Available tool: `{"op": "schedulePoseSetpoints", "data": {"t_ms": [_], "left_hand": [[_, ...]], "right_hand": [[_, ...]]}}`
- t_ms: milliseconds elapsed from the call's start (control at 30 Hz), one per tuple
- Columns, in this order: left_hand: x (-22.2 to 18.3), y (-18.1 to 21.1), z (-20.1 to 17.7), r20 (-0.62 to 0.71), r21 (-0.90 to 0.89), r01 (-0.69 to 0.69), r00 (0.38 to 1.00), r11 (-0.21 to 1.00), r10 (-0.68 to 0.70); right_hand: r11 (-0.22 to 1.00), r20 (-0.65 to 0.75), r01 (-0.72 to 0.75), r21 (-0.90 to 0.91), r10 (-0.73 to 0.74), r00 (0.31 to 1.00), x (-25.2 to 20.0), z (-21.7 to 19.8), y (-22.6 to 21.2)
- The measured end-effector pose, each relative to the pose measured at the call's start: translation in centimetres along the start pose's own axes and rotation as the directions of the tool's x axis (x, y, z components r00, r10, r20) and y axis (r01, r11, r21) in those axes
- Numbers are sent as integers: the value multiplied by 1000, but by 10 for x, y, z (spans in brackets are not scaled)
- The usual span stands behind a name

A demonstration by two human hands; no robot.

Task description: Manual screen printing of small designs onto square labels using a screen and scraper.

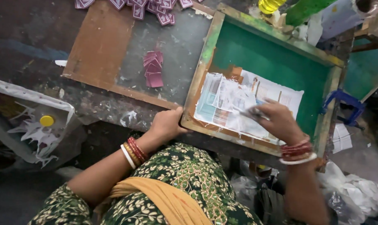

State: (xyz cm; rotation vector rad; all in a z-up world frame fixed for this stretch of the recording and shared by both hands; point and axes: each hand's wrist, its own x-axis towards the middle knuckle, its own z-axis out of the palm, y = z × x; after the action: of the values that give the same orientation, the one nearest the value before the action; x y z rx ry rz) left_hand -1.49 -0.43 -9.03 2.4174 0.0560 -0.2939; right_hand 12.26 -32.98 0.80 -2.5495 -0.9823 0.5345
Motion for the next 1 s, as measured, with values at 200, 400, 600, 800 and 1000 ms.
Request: {"op": "schedulePoseSetpoints", "data": {"t_ms": [200,400,600,800,1000], "left_hand": [[9,-4,-2,77,158,-19,997,987,7],[7,-1,-7,67,140,27,997,990,-37],[3,-3,-8,-12,8,9,1000,1000,-9],[-5,35,-59,50,-514,-221,957,829,287],[79,19,-14,-136,-235,-433,901,870,412]], "right_hand": [[989,-241,102,104,-74,968,75,38,-37],[979,-429,184,93,-127,894,83,92,-44],[977,-492,208,45,-159,856,7,114,-102],[962,-862,273,1,-138,488,-31,115,-69],[978,-980,189,-88,-119,158,-74,61,-67]]}}
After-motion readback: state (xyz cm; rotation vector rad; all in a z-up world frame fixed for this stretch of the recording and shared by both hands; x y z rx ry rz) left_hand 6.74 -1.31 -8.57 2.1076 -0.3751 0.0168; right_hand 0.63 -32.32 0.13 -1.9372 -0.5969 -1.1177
